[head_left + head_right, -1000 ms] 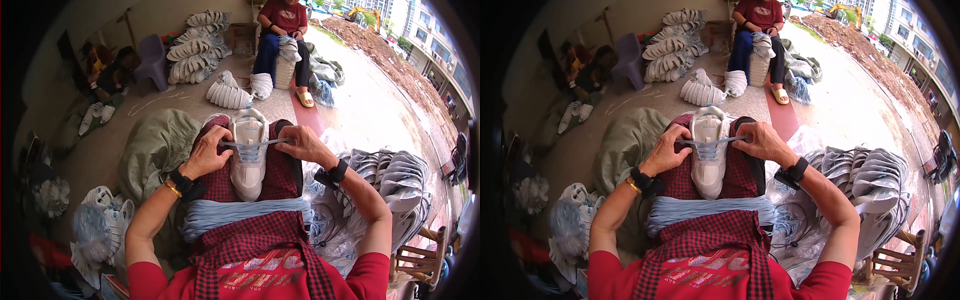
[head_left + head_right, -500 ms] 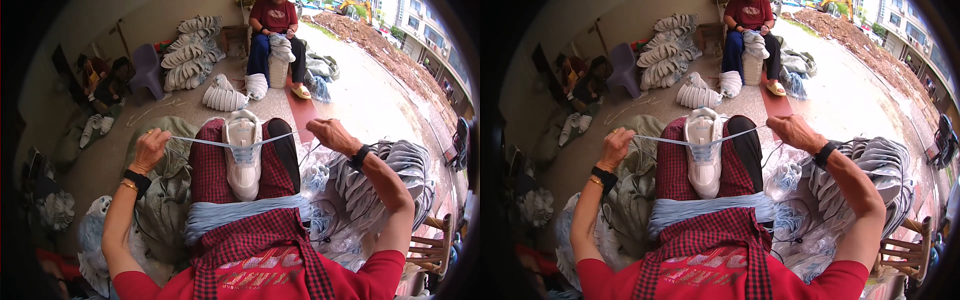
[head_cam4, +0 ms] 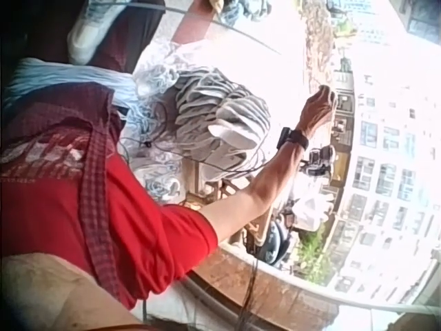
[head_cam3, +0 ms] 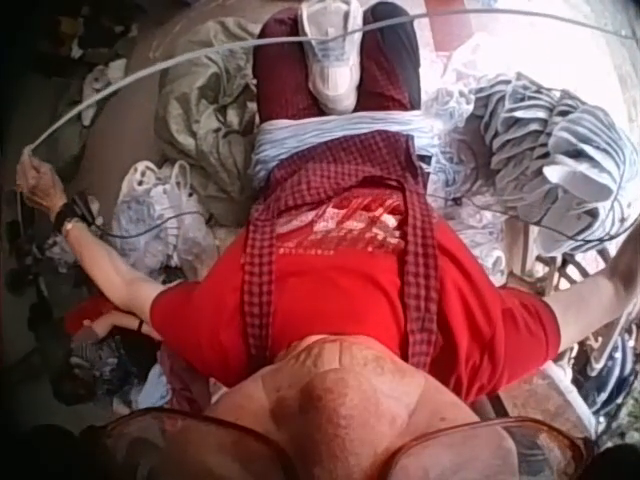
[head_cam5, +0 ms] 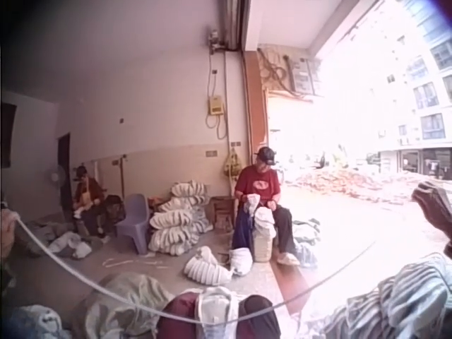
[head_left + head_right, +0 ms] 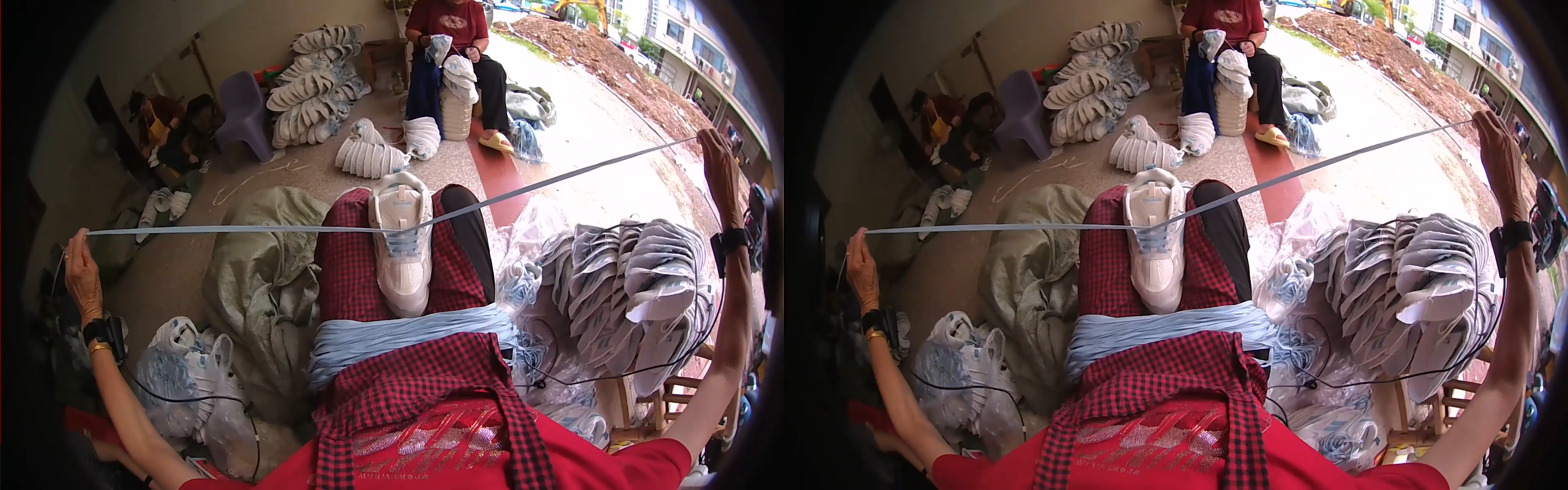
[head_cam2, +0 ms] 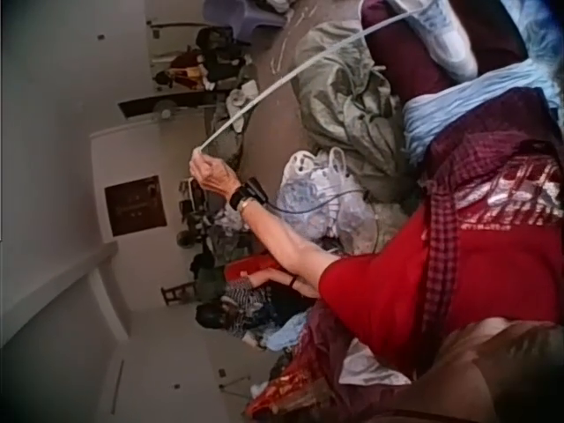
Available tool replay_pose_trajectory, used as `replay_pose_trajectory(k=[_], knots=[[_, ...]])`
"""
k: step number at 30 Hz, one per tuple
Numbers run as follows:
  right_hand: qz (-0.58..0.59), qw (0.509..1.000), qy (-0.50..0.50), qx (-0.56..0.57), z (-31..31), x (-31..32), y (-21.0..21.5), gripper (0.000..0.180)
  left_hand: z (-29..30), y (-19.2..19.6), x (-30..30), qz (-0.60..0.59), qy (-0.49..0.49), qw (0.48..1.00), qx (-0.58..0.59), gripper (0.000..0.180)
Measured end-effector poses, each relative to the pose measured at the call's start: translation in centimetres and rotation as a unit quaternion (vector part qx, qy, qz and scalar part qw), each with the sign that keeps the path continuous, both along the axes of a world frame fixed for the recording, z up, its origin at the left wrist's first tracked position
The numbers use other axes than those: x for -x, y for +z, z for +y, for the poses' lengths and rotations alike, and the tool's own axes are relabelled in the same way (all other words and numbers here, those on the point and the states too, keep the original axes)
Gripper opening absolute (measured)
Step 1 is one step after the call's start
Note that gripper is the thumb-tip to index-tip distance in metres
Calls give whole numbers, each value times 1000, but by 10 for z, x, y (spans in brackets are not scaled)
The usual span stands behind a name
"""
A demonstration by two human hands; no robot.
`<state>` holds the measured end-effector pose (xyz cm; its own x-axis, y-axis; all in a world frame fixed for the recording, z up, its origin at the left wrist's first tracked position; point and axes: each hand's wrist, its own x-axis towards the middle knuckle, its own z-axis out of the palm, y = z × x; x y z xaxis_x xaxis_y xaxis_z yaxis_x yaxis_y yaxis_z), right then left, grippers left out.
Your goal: Lacing a pair of white athletic shoes.
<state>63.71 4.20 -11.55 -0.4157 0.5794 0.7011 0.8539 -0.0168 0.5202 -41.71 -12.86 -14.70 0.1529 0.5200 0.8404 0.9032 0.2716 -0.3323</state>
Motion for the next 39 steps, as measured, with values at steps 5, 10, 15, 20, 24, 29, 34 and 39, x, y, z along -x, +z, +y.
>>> replay_pose_trajectory(k=[5, 10, 15, 20, 24, 29, 34, 39], knots=[[278, 935, 77, -205, -13, 87, -41, 23, -45, 18, -31, 145, 23, 967, -207, 22], [575, 729, 343, 139, 4, 265, -165, 14, 8, -52, -128, -104, -110, 925, -349, 21], [542, 631, 447, 329, 19, 375, -238, 7, 96, -114, -259, -545, -338, 752, -149, 24], [541, 607, 446, 375, 32, 413, -247, 5, 135, -187, -342, -660, -479, 568, 110, 19], [498, 635, 441, 393, 32, 411, -243, 5, 152, -225, -371, -683, -456, 529, 215, 20], [513, 615, 412, 435, 33, 411, -242, 7, 159, -239, -376, -676, -440, 535, 252, 12], [523, 602, 391, 460, 40, 421, -246, 8, 159, -239, -375, -674, -409, 567, 238, 15], [423, 742, 364, 372, 38, 432, -231, 18, 164, -243, -378, -635, -437, 594, 230, 10]])
